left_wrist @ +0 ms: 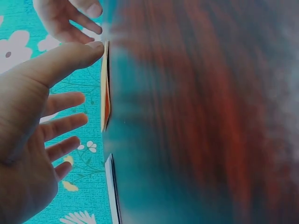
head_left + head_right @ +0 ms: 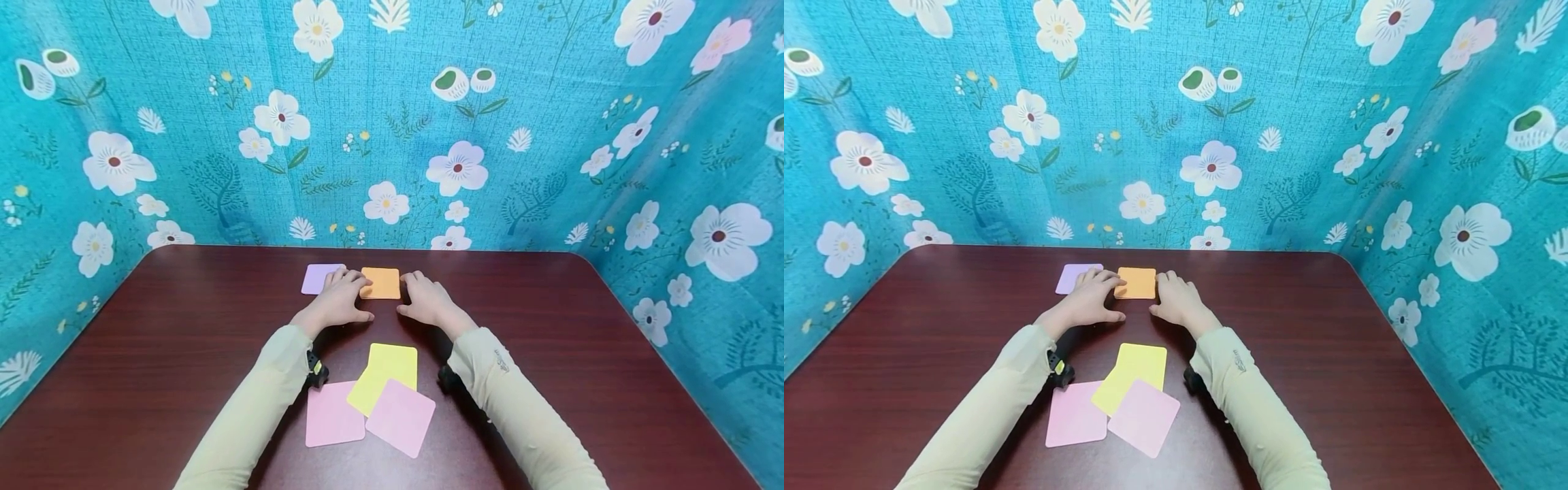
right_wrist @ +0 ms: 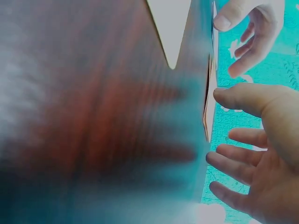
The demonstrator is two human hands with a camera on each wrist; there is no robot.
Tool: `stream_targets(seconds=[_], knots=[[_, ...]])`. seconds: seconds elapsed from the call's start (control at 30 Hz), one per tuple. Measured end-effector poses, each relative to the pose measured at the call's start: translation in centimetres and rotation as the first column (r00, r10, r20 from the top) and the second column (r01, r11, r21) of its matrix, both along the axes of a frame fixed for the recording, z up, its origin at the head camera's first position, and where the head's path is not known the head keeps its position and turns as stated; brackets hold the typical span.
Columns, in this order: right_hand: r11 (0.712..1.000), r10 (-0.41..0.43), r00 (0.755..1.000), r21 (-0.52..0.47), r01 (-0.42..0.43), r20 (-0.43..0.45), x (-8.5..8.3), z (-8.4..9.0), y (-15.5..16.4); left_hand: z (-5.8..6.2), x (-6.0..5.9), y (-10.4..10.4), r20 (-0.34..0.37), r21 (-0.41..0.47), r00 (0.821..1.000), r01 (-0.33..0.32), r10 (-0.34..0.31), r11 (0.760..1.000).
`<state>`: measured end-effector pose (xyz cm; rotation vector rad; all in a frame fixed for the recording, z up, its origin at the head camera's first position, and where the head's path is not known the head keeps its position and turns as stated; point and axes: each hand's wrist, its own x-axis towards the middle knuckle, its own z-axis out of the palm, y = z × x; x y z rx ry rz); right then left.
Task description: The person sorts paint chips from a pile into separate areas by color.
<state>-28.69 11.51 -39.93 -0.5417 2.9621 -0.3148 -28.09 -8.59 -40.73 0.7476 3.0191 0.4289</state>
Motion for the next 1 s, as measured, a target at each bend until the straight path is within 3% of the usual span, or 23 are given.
stream_targets(seconds=[0.2, 0.57, 1.0], knots=[[1.0, 0.009, 1.0, 0.013, -0.009, -0.002, 1.5, 0.2, 0.4, 0.3, 1.2, -0.3, -0.013, 0.012, 1.0, 0.017, -0.017, 1.0], [0.997, -0.001, 1.0, -0.073, 0.002, 0.021, 3.9, 0.0, 1.4, 0.6, 3.0, -0.5, -0.011, 0.003, 0.997, 0.073, -0.073, 0.997], [0.994, 0.11, 0.992, -0.017, -0.111, -0.056, 7.4, 1.0, 2.1, 1.2, 5.4, 0.1, -0.002, -0.025, 0.993, 0.116, -0.116, 0.993]])
